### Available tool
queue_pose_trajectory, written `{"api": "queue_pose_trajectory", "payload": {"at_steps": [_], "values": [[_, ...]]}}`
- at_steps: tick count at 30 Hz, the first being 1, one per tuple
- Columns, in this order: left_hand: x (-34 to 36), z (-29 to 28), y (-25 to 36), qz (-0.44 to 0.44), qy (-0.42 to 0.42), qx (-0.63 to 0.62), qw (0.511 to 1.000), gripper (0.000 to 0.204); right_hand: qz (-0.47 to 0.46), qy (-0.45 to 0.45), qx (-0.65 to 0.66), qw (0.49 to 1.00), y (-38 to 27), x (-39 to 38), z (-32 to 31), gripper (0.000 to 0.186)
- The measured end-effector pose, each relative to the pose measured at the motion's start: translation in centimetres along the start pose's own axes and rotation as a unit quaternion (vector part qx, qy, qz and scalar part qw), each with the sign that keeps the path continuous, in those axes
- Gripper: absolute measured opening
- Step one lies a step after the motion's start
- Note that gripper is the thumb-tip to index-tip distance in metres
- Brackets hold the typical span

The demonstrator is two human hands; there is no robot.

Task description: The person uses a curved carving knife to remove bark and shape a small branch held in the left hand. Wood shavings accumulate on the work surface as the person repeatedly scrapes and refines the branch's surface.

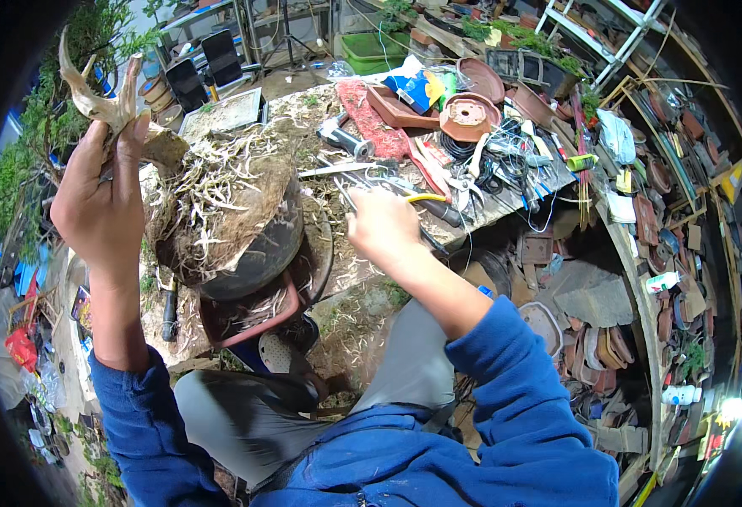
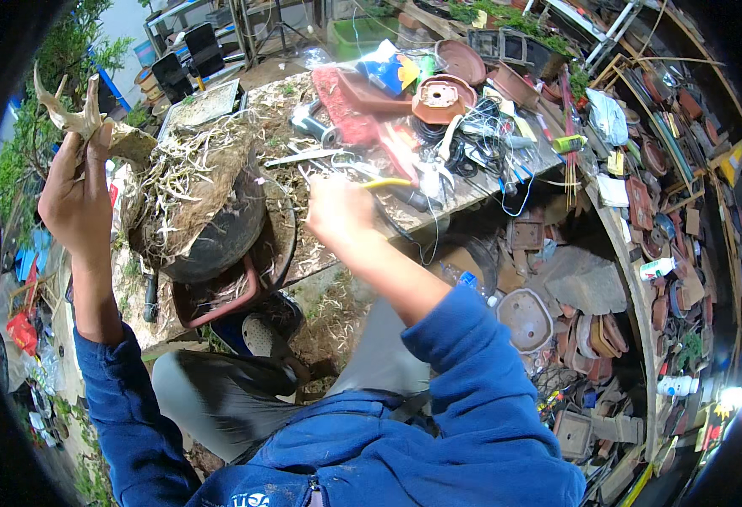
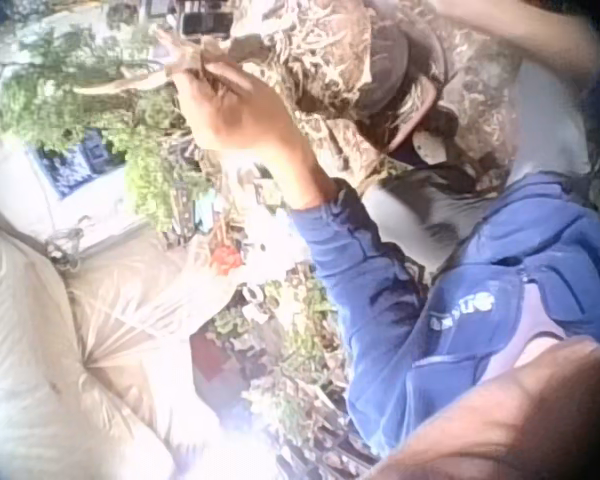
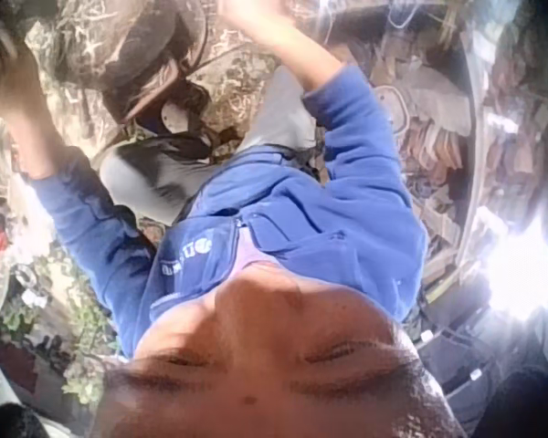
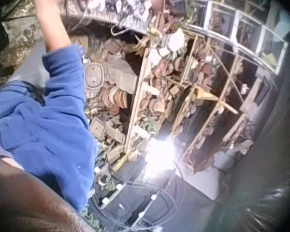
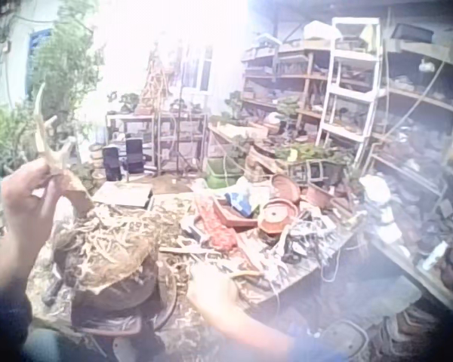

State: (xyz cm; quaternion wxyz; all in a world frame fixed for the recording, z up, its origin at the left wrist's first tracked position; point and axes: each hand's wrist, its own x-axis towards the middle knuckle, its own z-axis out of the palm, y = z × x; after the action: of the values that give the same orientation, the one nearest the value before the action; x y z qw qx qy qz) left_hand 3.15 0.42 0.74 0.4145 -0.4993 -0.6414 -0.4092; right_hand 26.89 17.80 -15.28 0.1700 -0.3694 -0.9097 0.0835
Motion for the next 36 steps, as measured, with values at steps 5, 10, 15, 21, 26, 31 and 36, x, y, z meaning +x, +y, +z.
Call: {"api": "queue_pose_trajectory", "payload": {"at_steps": [5,10,15,21,26,31,36], "values": [[0.1,-0.1,0.2,0.023,0.019,0.02,0.999,0.028,0.013,-0.007,-0.036,0.999,0.1,0.7,1.4,0.026],[0.2,-2.3,0.0,0.143,-0.046,0.046,0.988,0.031,-0.145,0.21,0.119,0.96,2.6,-3.2,-1.5,0.031],[-7.3,-8.8,0.1,0.088,-0.042,0.002,0.995,0.023,-0.047,0.192,0.276,0.941,3.6,-11.7,-3.1,0.021],[-18.5,-8.9,-5.5,-0.218,-0.419,0.214,0.855,0.034,-0.033,0.062,0.315,0.946,2.6,-16.0,-1.5,0.02],[-21.0,-9.2,-6.5,-0.24,-0.419,0.181,0.857,0.034,-0.15,0.021,0.363,0.919,-2.8,-14.2,-2.0,0.023],[-20.4,-15.2,-1.7,-0.332,-0.267,0.104,0.899,0.027,-0.238,-0.007,0.408,0.881,-8.9,-12.5,-3.3,0.026],[-19.5,-17.1,6.5,-0.349,-0.167,-0.158,0.909,0.021,-0.244,-0.062,0.537,0.805,-14.9,-11.4,-3.8,0.048]]}}
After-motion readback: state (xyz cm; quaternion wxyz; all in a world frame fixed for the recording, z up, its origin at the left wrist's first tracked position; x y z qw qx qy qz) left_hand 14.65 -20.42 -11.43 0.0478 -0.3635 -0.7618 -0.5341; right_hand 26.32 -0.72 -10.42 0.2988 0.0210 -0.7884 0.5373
